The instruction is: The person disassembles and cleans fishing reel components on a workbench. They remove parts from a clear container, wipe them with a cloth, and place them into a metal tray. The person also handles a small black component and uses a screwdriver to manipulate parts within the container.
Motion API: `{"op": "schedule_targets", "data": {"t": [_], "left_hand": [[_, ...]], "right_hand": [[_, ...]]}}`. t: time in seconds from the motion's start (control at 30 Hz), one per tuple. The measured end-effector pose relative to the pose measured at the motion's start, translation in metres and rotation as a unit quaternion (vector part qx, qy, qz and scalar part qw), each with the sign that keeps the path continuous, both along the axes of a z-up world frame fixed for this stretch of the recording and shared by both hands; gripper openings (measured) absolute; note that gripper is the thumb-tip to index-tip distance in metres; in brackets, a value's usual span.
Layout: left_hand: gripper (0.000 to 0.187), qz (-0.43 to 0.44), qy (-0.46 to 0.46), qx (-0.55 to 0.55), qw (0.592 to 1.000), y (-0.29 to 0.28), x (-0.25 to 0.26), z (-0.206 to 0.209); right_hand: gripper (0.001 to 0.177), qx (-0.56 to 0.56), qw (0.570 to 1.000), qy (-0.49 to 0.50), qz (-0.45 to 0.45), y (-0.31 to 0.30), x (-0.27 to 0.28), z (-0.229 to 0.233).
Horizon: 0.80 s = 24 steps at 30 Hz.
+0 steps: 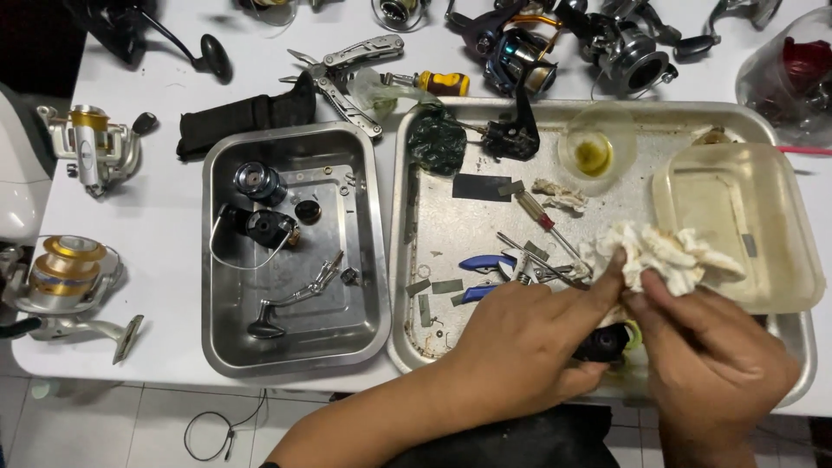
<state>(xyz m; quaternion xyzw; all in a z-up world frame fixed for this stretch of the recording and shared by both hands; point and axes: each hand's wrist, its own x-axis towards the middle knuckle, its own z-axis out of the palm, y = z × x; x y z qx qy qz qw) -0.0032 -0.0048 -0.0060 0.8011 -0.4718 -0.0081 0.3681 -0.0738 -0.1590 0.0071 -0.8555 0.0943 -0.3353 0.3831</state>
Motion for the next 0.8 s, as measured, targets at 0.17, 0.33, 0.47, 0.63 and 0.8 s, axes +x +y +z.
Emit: {"op": "schedule_targets", "data": {"t": [0.17,0.33,0.47,0.63,0.8], "left_hand": [[0.11,-0.017,-0.002,0.021,1.0,0.003,0.009,0.005],[0.119,0.007,-0.013,0.057,0.998,0.004,0.01,0.004],[0.112,-0.027,0.025,0.075,0.997,0.012,0.014,0.014],[0.111,0.05,0.102,-0.02,0.993,0.03,0.024,0.004],[0.105,0.15,0.151,-0.066,0.975,0.044,0.03,0.012]], "right_hand": [[0.025,0.211,0.976,0.017,-0.059,0.0,0.007,-0.014],[0.024,0.211,0.973,0.064,-0.071,-0.001,0.006,-0.009],[0.028,0.192,0.973,0.037,-0.121,-0.03,0.011,-0.006],[0.011,0.097,0.993,0.0,-0.066,-0.074,-0.004,-0.028],[0.007,0.05,0.988,0.108,-0.102,-0.07,-0.024,-0.031]]}}
